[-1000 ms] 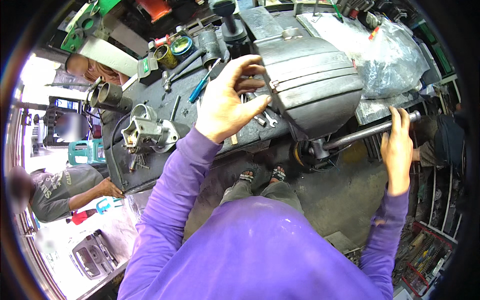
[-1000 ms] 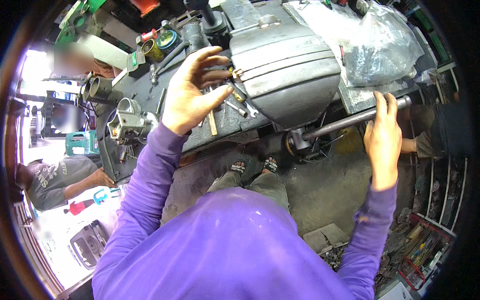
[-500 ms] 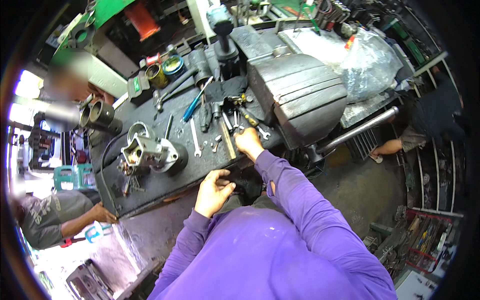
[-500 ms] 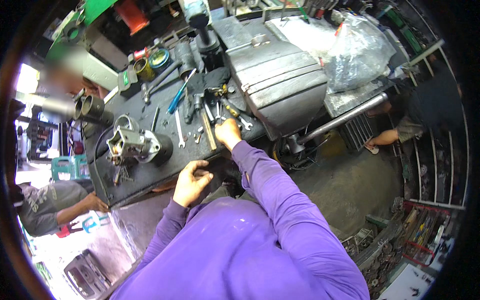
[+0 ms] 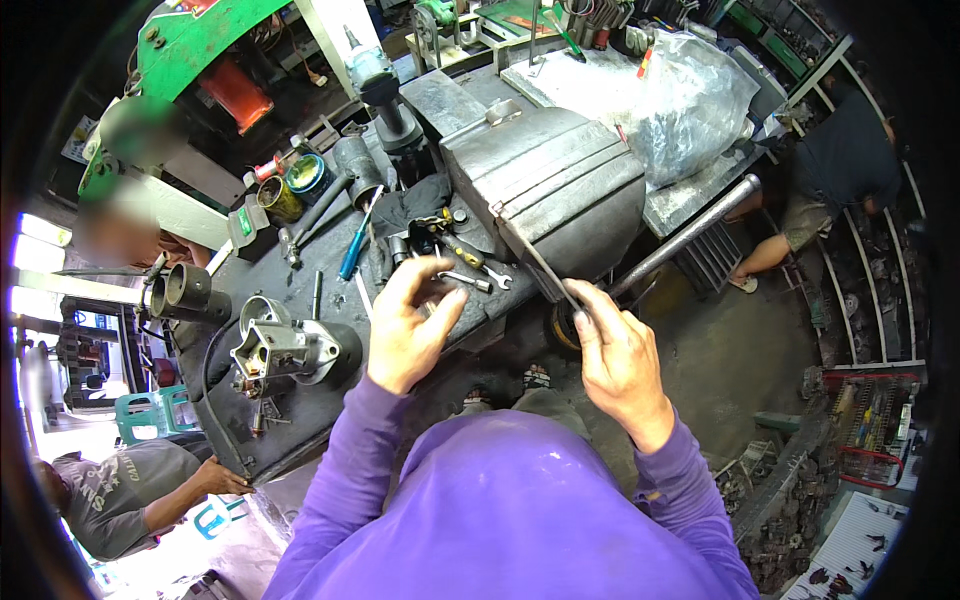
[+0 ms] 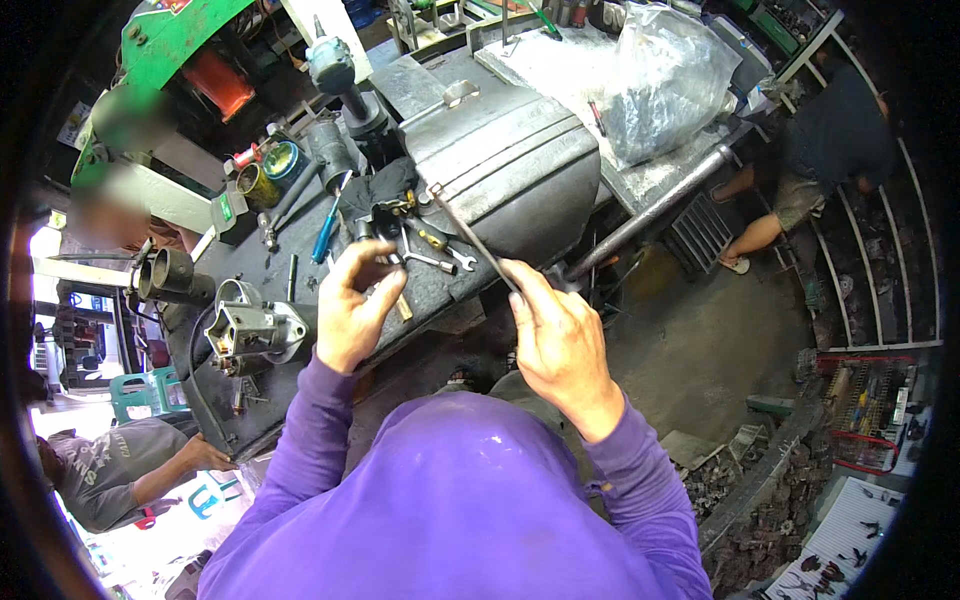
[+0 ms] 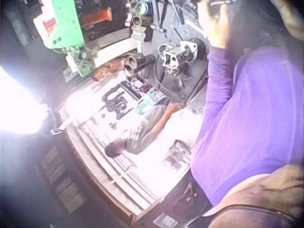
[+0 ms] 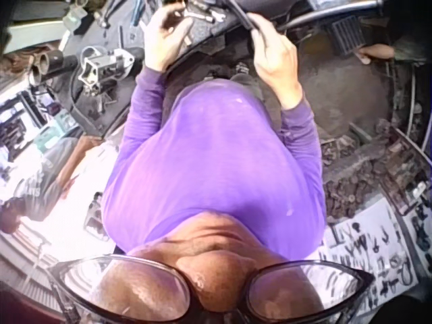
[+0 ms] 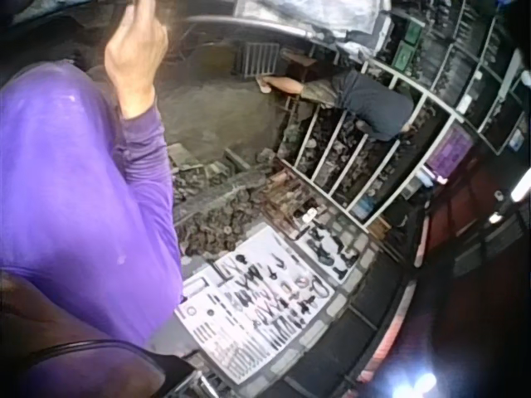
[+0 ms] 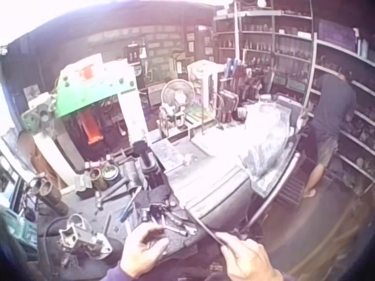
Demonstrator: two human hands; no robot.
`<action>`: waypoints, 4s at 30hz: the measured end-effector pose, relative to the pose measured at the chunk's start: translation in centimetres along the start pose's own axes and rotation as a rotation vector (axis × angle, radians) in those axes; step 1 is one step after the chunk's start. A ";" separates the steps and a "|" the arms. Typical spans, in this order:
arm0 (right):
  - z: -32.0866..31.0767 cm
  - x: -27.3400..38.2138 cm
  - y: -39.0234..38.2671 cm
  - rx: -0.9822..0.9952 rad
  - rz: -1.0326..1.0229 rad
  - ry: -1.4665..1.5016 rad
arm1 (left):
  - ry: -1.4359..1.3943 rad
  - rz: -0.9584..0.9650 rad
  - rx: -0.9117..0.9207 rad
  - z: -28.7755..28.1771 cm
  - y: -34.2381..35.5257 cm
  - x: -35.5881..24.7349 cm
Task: The person is working on a small engine component, using a wrench to tighten bolts and a hammer to tap parts into place. They also use a grinding wheel to smooth a small metal piece.
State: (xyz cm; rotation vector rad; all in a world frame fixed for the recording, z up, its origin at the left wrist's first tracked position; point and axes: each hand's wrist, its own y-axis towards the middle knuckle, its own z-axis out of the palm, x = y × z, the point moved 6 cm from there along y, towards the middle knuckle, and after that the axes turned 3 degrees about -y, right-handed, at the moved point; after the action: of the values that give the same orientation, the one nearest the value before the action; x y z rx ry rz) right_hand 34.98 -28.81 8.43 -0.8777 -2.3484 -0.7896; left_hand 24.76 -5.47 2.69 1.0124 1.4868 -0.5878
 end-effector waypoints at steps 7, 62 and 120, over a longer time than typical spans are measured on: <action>0.7 -1.8 0.9 0.018 -0.012 -0.083 | 0.073 0.168 -0.154 4.2 4.2 -3.1; 2.6 3.8 5.7 0.094 -0.040 -0.615 | -0.818 -0.602 0.056 9.5 4.0 2.1; 2.0 3.0 5.6 0.082 -0.066 -0.620 | -0.566 -0.476 0.102 10.4 4.0 2.7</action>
State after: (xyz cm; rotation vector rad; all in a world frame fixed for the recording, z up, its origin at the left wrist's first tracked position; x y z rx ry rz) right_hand 36.48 -22.76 10.82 -1.1371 -2.9294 -0.4802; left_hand 33.83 -11.43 -1.11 0.4915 1.1858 -1.1908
